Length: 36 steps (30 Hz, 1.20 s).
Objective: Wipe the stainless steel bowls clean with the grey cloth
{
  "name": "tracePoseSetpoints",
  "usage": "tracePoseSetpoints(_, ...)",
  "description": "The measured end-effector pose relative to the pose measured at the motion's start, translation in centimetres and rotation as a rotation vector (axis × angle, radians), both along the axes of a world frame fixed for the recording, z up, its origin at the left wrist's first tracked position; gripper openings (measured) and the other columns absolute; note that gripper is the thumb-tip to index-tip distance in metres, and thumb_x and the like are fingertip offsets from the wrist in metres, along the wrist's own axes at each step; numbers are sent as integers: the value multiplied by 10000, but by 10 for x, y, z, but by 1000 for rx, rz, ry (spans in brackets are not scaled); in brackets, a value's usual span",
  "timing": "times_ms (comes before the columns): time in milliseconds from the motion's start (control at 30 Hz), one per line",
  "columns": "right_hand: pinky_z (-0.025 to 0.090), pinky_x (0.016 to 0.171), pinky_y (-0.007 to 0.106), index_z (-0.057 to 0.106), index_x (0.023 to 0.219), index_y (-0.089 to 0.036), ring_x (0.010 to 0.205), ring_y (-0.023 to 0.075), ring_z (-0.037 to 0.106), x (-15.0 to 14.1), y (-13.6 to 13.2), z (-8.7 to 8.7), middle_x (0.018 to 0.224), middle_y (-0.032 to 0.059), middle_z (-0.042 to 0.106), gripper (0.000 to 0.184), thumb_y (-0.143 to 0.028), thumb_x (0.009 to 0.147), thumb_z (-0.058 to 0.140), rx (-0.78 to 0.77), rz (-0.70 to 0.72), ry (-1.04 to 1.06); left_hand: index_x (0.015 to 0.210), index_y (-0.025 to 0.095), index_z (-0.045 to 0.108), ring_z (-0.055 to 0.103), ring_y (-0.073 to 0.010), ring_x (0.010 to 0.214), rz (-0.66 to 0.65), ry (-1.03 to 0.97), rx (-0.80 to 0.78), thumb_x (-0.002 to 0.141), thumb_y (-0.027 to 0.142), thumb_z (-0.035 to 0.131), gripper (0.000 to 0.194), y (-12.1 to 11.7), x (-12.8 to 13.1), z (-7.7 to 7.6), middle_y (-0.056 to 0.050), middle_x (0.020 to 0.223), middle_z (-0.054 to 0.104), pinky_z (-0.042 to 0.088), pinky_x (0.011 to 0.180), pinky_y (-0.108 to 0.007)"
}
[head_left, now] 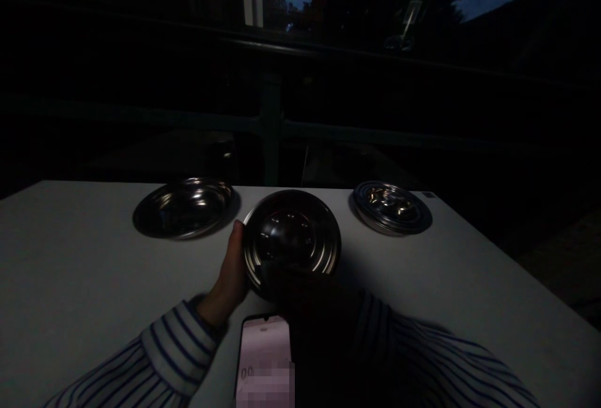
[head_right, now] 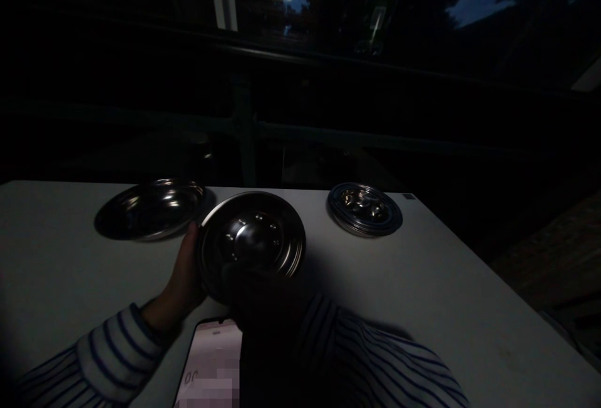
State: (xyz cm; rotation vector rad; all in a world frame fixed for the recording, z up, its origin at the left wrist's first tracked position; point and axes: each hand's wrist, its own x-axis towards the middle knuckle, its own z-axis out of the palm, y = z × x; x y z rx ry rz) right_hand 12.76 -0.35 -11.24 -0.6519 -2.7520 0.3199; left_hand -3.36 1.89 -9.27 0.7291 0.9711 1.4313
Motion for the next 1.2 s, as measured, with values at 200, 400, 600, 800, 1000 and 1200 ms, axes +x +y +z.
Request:
tracePoseSetpoints(200, 455, 872, 410, 592, 1020, -92, 1025, 241, 563, 15, -1, 32, 1047, 156, 625, 233, -169, 847, 455, 20, -128, -156, 988, 176, 667, 585, -280, 1030, -36, 16, 14, 750, 605, 447, 537, 1, 0, -1, -61, 905, 723, 431, 908, -409)
tracePoseSetpoints(400, 451, 903, 374, 561, 1104, -76, 1078, 228, 536, 10, 1, 22, 1131, 143, 596, 288, -187, 868, 438, 62, -102, -171, 959, 163, 674, 582, -268, 1040, -33, -25, 23, 764, 586, 445, 519, 0, 2, -1, -62, 927, 721, 395, 950, -393)
tracePoseSetpoints(600, 428, 952, 391, 377, 1281, -41, 1226, 246, 396, -14, -2, 2, 1272, 188, 480, 460, -176, 845, 441, 107, -107, 4, 934, 168, 680, 574, -267, 1054, 10, -39, 73, 760, 547, 491, 457, -4, 5, 0, -54, 930, 722, 404, 940, -381)
tracePoseSetpoints(800, 458, 909, 345, 408, 1254, -70, 1175, 223, 455, -13, -5, 16, 1247, 158, 511, 437, -168, 830, 454, 111, -107, -45, 924, 176, 688, 566, -271, 1065, -22, -49, 59, 744, 552, 510, 453, -3, 5, -4, -54, 922, 724, 397, 947, -380)
tracePoseSetpoints(1000, 494, 748, 329, 578, 996, -120, 903, 210, 607, 7, -10, 30, 948, 120, 648, 220, -244, 842, 482, 68, -203, -206, 1007, 164, 672, 590, -282, 1027, -40, -35, -9, 734, 576, 503, 522, -3, 3, 0, -73, 921, 724, 426, 918, -386)
tracePoseSetpoints(1200, 471, 731, 339, 608, 828, -97, 846, 210, 602, 14, -10, 35, 836, 125, 642, 196, -251, 849, 488, 59, -263, -263, 1026, 174, 666, 592, -269, 1026, -18, -9, 7, 738, 567, 508, 512, -1, 2, 0, -62, 946, 720, 430, 916, -364)
